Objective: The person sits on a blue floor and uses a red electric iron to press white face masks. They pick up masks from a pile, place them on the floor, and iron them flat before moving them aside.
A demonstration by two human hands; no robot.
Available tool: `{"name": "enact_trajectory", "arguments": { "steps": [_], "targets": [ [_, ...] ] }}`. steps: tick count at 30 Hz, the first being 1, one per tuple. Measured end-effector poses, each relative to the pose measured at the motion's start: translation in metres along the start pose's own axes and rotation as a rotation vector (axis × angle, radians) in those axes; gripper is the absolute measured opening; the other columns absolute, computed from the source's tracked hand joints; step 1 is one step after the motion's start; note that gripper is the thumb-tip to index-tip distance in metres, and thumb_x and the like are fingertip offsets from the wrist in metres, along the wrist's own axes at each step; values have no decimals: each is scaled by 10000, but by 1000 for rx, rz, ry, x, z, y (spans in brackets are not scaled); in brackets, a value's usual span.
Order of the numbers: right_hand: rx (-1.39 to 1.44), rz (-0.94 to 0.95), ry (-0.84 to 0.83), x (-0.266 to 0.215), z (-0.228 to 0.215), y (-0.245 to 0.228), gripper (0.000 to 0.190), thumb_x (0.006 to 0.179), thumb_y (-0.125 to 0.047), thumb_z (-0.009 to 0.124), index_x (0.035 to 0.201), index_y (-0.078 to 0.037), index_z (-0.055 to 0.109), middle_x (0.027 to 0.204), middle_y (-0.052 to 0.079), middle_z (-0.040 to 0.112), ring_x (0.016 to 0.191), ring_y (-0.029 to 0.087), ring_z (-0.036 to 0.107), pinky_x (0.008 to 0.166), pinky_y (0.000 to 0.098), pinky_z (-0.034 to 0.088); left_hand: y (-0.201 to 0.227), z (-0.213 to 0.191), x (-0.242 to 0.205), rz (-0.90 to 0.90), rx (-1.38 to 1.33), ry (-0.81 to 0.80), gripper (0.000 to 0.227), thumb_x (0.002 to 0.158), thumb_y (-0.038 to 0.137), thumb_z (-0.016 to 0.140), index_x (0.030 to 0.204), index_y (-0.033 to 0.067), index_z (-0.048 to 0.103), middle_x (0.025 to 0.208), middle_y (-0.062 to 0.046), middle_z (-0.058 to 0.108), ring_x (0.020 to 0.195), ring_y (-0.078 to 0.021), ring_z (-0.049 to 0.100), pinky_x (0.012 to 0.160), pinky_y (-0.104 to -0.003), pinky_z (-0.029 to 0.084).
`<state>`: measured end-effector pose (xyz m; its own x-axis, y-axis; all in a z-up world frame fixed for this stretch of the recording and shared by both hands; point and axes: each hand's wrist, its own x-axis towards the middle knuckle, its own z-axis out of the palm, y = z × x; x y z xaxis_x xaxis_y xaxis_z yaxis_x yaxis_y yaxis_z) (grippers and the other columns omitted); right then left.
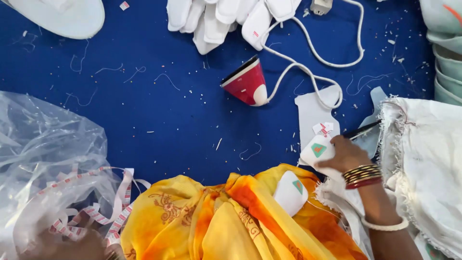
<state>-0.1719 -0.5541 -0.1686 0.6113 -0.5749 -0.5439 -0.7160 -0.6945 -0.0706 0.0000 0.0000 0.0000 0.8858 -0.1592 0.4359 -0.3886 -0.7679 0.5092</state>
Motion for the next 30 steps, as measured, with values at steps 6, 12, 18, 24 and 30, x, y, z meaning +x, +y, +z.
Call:
{"name": "enact_trajectory", "arguments": {
  "steps": [6,12,18,24,30],
  "targets": [
    [-62,75,25,-51,-18,-38,885,678,-354,919,1403,-92,484,1380,252,536,1096,422,659,929,477,560,51,205,-11,35,-275,-220,285,899,155,771,1181,146,728,1255,-79,687,1233,-295,600,1081,-437,459],
    [288,-231,113,-80,11,-133,621,805,-196,765,1364,-81,519,1313,244,523,978,423,697,846,459,584,79,292,-71,-541,-1131,-1022,358,961,215,645,1304,119,619,1169,-91,739,1025,-212,711,875,-361,568],
    [639,-467,17,-62,30,-160,382,816,-162,742,1168,-40,658,1101,179,639,907,334,720,772,406,590,13,343,-106,-615,-1148,-890,432,1005,226,599,1392,42,542,1293,-115,682,1154,-204,668,983,-313,539],
    [217,-375,632,11,46,-37,194,903,-88,711,1094,-63,738,1083,159,674,993,358,652,877,453,527,6,322,-67,-312,-598,-576,465,928,235,723,1314,10,596,1174,-204,708,1076,-334,700,908,-404,554],
    [147,-371,717,24,42,-11,156,854,-117,786,999,-78,747,1054,161,661,992,373,634,869,460,518,52,276,-42,-176,-188,-389,726,807,272,797,1418,21,495,1252,-220,551,1107,-427,552,915,-493,477]
  ]
}}
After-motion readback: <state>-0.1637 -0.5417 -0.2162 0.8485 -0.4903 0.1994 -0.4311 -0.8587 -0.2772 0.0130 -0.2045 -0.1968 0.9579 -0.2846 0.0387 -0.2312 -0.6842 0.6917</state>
